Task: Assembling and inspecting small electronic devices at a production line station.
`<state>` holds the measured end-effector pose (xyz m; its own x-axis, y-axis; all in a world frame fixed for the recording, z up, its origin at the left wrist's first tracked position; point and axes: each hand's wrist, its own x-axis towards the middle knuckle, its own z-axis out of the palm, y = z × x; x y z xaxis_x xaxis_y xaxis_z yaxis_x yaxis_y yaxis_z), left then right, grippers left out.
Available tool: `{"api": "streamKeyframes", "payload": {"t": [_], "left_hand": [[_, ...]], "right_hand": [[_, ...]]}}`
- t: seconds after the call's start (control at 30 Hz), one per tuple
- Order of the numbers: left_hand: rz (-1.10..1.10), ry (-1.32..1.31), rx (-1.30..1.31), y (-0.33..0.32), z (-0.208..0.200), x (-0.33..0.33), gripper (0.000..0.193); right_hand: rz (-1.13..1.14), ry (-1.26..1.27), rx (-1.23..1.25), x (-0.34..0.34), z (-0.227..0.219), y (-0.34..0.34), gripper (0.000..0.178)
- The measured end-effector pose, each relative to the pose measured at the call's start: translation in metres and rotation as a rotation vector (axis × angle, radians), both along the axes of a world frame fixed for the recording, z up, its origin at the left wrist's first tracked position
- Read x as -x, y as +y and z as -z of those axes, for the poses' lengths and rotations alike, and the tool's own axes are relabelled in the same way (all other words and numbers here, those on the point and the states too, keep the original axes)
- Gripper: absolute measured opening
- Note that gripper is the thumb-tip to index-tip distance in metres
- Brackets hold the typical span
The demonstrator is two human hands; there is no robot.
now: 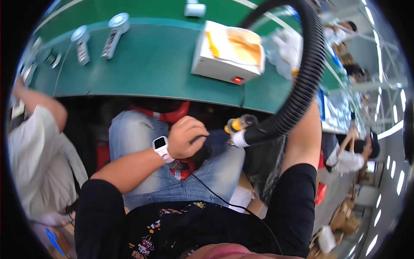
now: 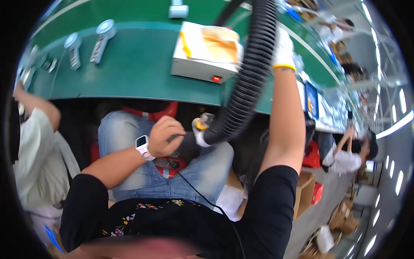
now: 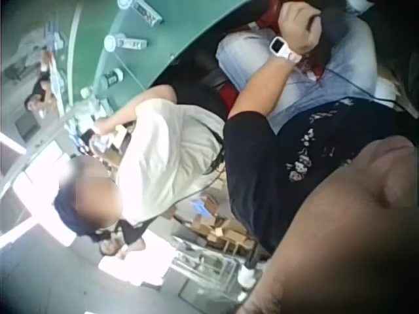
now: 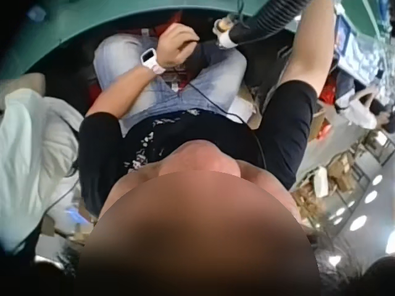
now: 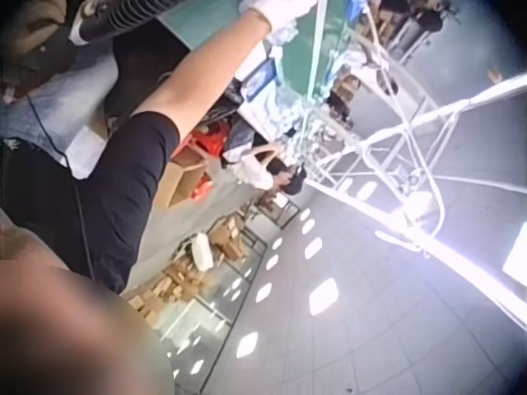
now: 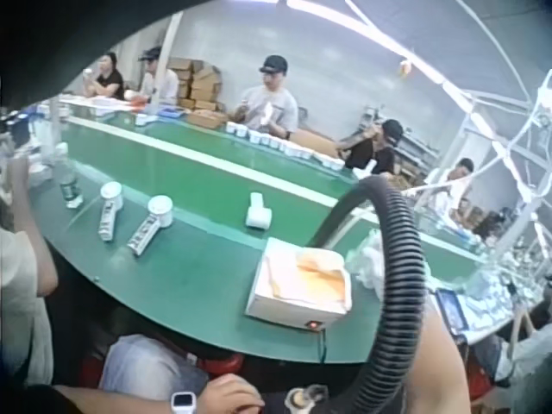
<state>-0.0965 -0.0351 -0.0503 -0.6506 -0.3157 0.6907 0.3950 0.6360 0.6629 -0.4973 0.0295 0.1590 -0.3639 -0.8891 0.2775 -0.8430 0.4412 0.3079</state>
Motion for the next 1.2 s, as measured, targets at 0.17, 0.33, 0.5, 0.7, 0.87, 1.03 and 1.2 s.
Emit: {"api": "streamKeyframes", "payload": {"t": [0.17,0.33,0.5,0.7,0.87,1.03,1.2], "left_hand": [[0.159,-0.152,-0.218,0.018,-0.002,0.009,0.013],[0.262,-0.452,-0.713,0.031,0.018,0.004,0.016],[0.405,-0.819,-1.048,0.058,0.027,-0.011,0.032],[0.6,-1.041,-1.56,0.104,0.014,-0.025,0.045],[0.818,-0.716,-1.704,0.072,0.089,-0.036,0.049],[0.394,-0.408,-1.711,0.069,0.058,-0.032,0.044],[0.001,-0.534,-1.201,0.071,0.069,-0.023,0.042]], "right_hand": [[-0.127,-0.13,0.469,-0.016,-0.017,0.053,0.026],[-0.156,-0.572,0.656,-0.103,-0.003,0.157,0.012],[-0.115,-0.813,0.805,-0.212,0.079,0.215,0.02],[0.178,-1.254,0.717,-0.321,0.183,0.24,0.03],[0.102,-1.386,0.882,-0.349,0.182,0.198,0.054],[-0.088,-1.329,0.726,-0.342,0.218,0.13,0.047],[0.0,-1.555,0.819,-0.334,0.22,0.13,0.043]]}}
